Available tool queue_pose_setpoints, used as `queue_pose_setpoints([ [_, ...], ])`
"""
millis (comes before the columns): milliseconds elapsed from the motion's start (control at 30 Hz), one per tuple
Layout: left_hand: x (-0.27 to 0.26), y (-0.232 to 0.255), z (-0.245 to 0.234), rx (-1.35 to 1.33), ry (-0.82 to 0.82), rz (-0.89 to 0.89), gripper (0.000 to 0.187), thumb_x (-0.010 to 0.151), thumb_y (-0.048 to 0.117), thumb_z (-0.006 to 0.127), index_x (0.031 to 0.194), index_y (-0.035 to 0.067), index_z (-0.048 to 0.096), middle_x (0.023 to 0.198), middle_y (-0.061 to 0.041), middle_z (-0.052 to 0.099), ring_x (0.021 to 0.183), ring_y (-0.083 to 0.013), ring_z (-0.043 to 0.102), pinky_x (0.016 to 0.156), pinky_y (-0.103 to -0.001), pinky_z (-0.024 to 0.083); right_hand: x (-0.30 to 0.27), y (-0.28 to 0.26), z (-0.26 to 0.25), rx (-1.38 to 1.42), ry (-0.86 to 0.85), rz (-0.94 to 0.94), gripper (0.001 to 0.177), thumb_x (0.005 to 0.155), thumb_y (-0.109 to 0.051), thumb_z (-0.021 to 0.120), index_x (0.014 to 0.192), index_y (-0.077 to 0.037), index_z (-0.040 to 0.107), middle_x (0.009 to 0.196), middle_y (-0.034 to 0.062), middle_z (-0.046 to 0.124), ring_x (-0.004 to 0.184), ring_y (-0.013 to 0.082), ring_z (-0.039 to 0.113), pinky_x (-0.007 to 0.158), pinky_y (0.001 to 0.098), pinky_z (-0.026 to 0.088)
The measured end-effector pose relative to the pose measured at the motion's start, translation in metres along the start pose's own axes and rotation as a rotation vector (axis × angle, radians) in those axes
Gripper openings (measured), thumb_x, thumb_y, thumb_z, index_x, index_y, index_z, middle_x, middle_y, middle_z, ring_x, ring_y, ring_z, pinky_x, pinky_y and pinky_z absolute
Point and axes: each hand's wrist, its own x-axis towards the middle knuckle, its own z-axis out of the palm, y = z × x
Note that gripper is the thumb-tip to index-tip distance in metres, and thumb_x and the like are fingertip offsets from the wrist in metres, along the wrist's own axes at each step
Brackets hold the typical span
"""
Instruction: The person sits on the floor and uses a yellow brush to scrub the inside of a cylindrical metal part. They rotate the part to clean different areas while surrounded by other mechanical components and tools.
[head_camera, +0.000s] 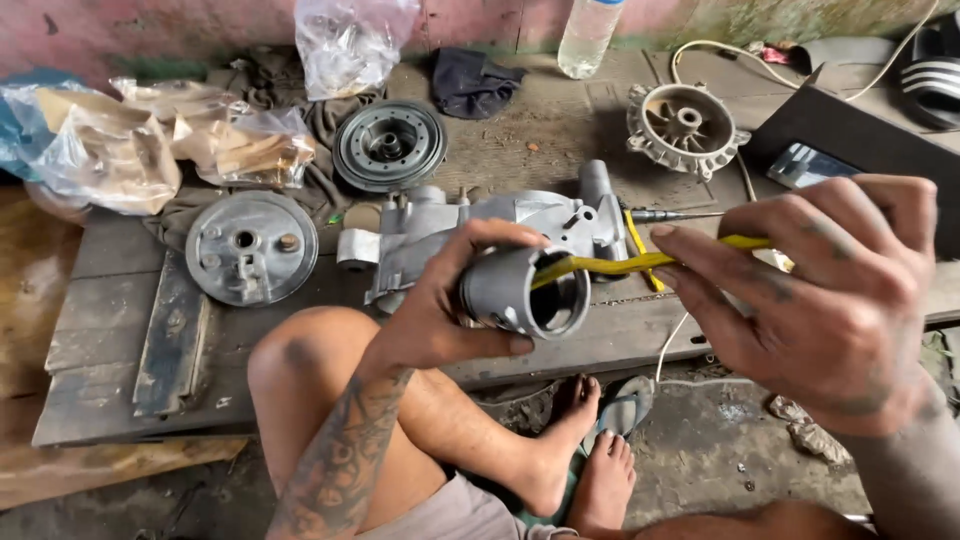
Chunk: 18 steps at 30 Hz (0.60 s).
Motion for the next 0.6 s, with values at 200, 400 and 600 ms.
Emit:
queue_pose_setpoints([
  [200, 0.001, -0.005, 0.006, -0.023, 0.066, 0.007, 0.063, 0.083, 0.018, 0.087, 0.133, 0.014, 0.049, 0.135, -0.009, 0.056, 0.131, -0.0211, 0.057, 0.117, -0.034, 0.046, -0.017, 0.006, 0.015, -0.158, 0.023, -0.045, 0.016, 0.106, -0.041, 0.088, 0.112, -0.025, 0.087, 0.087, -0.0019, 0.076, 0.073, 0.012, 0.061, 0.086, 0.0355, 0.039],
  [400, 0.006, -0.004, 0.012, 0.209, 0.103, 0.069, 0.058, 0.085, 0.025, 0.085, 0.131, 0.011, 0.052, 0.132, -0.013, 0.057, 0.129, -0.0261, 0.058, 0.114, -0.037, 0.046, -0.004, -0.017, 0.014, -0.061, -0.046, 0.0, 0.018, 0.104, -0.04, 0.076, 0.105, -0.023, 0.084, 0.072, -0.0032, 0.069, 0.054, 0.007, 0.054, 0.05, 0.0242, 0.039],
  [600, 0.004, -0.008, 0.009, 0.224, 0.142, -0.039, 0.063, 0.08, 0.024, 0.086, 0.131, 0.008, 0.052, 0.133, -0.011, 0.056, 0.132, -0.0248, 0.055, 0.116, -0.035, 0.043, 0.008, -0.023, 0.019, -0.046, 0.081, -0.014, 0.014, 0.103, -0.027, 0.079, 0.115, -0.021, 0.077, 0.078, -0.0043, 0.06, 0.066, 0.0116, 0.048, 0.064, 0.0296, 0.036],
])
